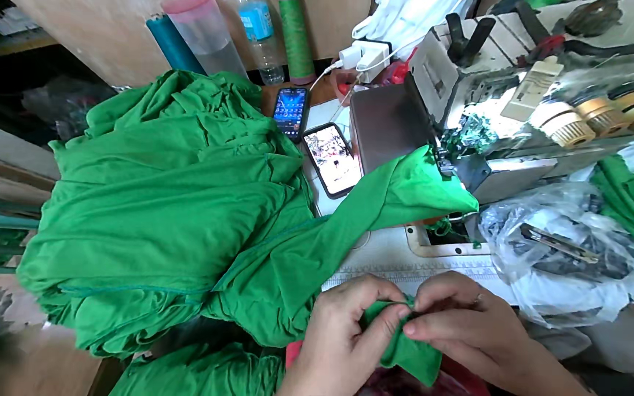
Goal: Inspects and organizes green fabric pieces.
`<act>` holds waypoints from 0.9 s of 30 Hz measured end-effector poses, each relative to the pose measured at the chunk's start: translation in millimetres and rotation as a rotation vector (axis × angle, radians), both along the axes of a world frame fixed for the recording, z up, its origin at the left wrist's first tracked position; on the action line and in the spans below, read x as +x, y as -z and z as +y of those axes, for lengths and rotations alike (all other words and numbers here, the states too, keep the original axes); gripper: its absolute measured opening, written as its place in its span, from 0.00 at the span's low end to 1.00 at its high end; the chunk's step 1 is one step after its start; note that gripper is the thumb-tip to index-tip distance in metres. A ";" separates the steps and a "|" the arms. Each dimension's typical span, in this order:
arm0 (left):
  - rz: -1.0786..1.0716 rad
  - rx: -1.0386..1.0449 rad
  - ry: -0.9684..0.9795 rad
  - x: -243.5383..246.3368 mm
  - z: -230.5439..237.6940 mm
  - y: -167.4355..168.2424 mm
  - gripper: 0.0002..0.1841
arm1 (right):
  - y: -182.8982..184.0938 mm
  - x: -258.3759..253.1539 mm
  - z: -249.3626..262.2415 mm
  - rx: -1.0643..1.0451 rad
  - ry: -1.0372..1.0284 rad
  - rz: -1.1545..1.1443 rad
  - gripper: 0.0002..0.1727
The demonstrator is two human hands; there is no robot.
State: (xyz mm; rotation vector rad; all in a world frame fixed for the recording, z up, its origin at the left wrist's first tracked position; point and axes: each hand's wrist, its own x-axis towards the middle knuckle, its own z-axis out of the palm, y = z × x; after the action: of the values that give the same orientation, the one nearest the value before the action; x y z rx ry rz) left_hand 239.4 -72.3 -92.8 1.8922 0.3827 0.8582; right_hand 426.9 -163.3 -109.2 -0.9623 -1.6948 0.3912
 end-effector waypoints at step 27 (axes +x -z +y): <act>0.392 0.348 0.138 -18.1 -5.8 -9.4 0.16 | -0.4 5.6 -5.4 -0.187 0.204 0.017 0.11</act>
State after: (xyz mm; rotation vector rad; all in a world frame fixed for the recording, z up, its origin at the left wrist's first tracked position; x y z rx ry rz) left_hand 221.4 -78.1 -83.5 2.3889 0.3476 0.4791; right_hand 432.5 -168.7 -108.8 -1.2534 -1.5466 0.4256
